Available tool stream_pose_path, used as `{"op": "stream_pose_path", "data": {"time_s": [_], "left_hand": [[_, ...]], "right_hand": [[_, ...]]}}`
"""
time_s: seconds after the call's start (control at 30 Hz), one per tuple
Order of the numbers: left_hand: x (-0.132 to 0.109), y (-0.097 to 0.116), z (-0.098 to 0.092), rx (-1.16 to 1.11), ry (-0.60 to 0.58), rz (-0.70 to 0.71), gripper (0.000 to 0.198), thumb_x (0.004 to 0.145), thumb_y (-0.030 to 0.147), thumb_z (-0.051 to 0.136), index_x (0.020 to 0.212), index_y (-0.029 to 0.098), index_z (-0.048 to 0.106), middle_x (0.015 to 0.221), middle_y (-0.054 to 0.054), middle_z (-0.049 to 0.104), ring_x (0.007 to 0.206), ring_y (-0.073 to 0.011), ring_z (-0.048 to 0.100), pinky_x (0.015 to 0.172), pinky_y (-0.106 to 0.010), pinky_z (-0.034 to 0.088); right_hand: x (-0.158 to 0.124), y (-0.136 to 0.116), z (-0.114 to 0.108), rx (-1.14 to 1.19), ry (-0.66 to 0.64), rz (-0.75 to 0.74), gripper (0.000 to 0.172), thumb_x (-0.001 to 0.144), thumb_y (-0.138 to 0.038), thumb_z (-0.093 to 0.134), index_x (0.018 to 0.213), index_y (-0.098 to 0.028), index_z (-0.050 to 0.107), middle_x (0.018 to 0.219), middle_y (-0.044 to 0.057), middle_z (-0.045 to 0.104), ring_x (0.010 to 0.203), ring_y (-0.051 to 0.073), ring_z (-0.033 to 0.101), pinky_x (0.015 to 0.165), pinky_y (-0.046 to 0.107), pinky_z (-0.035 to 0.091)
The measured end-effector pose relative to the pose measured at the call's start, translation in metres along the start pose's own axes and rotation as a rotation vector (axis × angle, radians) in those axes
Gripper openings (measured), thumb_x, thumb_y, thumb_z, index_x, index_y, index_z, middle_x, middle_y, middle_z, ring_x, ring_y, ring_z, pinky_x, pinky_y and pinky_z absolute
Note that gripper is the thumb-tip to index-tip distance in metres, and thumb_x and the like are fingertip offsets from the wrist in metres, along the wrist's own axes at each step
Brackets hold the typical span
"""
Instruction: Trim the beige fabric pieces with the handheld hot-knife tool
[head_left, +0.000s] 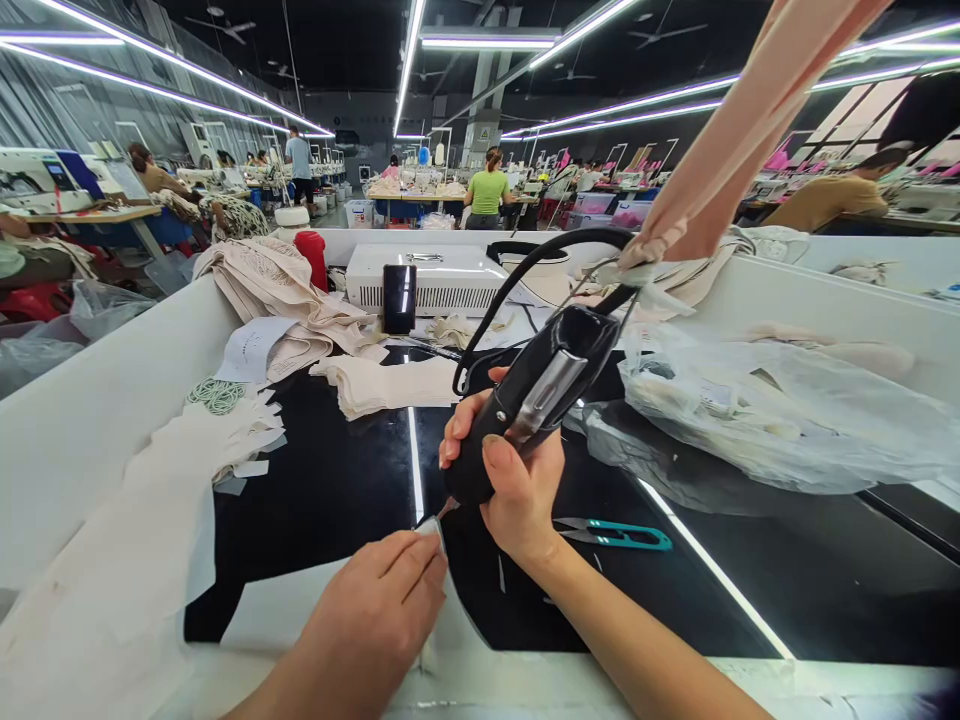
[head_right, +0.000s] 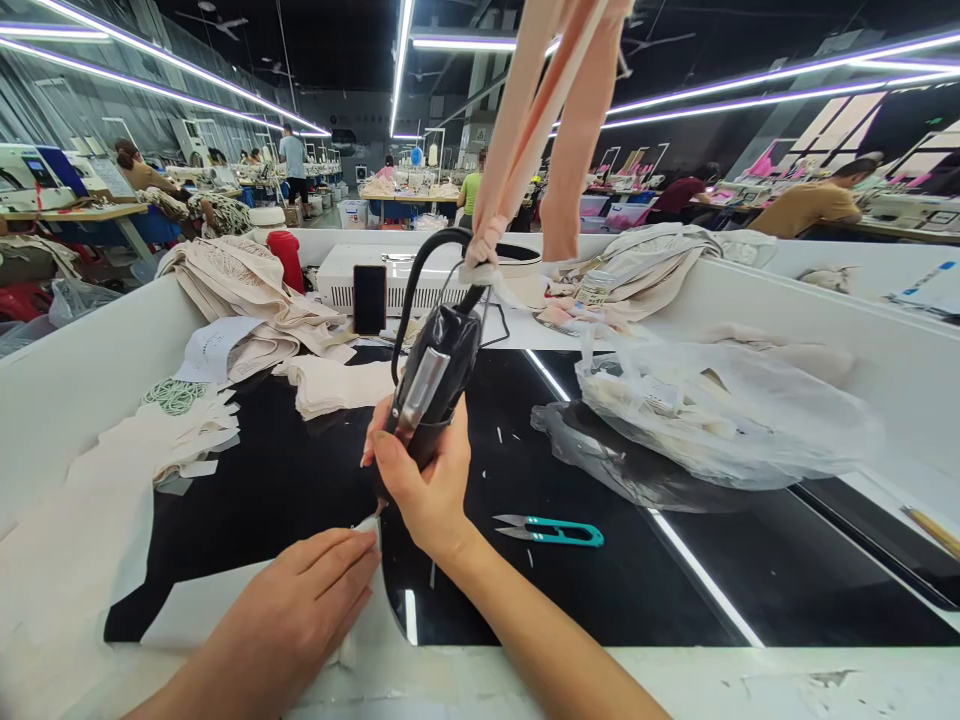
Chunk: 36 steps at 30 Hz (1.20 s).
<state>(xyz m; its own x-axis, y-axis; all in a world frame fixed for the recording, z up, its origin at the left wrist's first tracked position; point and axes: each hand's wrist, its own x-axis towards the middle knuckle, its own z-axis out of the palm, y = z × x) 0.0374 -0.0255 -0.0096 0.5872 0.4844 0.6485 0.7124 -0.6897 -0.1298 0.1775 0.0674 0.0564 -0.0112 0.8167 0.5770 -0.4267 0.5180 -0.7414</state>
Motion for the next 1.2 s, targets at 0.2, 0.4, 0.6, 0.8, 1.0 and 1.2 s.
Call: {"op": "stream_pose_path", "data": {"time_s": [0.2,0.4,0.6,0.8,1.0,1.2], "left_hand": [[0.001,0.0,-0.001,-0.019,-0.017,-0.005,0.032,0.104,0.0,0.041,0.111,0.003,0.072,0.109,-0.012,0.08,0.098,-0.0231,0.077,0.086,-0.033,0.066],[0.0,-0.001,-0.002,-0.03,-0.066,0.0,0.034,0.105,0.001,0.038,0.114,0.002,0.07,0.11,-0.013,0.079,0.1,-0.0252,0.077,0.081,-0.034,0.067],[-0.003,-0.001,-0.001,-0.026,-0.104,-0.006,0.034,0.102,0.0,0.039,0.117,0.003,0.069,0.112,-0.014,0.078,0.102,-0.0262,0.077,0.082,-0.036,0.067],[-0.006,-0.001,0.0,-0.029,-0.055,-0.038,0.03,0.102,0.001,0.043,0.116,0.004,0.07,0.116,-0.015,0.078,0.103,-0.0265,0.077,0.083,-0.036,0.067],[-0.006,-0.001,-0.001,0.026,-0.018,0.004,0.034,0.106,0.002,0.038,0.113,0.004,0.071,0.112,-0.014,0.08,0.1,-0.0248,0.078,0.081,-0.035,0.067],[-0.005,-0.001,0.0,0.031,-0.049,-0.007,0.039,0.109,0.004,0.032,0.113,0.005,0.071,0.112,-0.011,0.08,0.1,-0.0231,0.079,0.08,-0.034,0.066]], "right_hand": [[-0.002,0.001,0.001,-0.022,-0.01,0.0,0.038,0.09,-0.048,0.077,0.108,-0.028,0.051,0.077,-0.006,0.063,0.055,0.012,0.058,0.051,0.027,0.05],[-0.002,0.001,0.003,0.028,-0.01,-0.018,0.036,0.089,-0.046,0.079,0.105,-0.028,0.053,0.078,-0.007,0.065,0.057,0.011,0.059,0.052,0.025,0.052],[-0.002,0.002,0.005,0.046,-0.017,0.001,0.037,0.088,-0.045,0.08,0.106,-0.027,0.052,0.077,-0.007,0.065,0.055,0.01,0.059,0.051,0.024,0.05],[-0.003,0.002,0.005,0.057,-0.028,0.004,0.033,0.09,-0.04,0.078,0.107,-0.028,0.052,0.077,-0.008,0.065,0.055,0.01,0.059,0.051,0.024,0.051],[-0.004,0.001,0.007,0.052,-0.022,0.013,0.03,0.091,-0.039,0.077,0.104,-0.027,0.053,0.078,-0.008,0.066,0.057,0.009,0.06,0.053,0.024,0.051],[-0.005,0.001,0.011,0.083,-0.02,0.035,0.041,0.086,-0.047,0.082,0.106,-0.028,0.052,0.077,-0.008,0.065,0.056,0.01,0.059,0.051,0.024,0.05]]}}
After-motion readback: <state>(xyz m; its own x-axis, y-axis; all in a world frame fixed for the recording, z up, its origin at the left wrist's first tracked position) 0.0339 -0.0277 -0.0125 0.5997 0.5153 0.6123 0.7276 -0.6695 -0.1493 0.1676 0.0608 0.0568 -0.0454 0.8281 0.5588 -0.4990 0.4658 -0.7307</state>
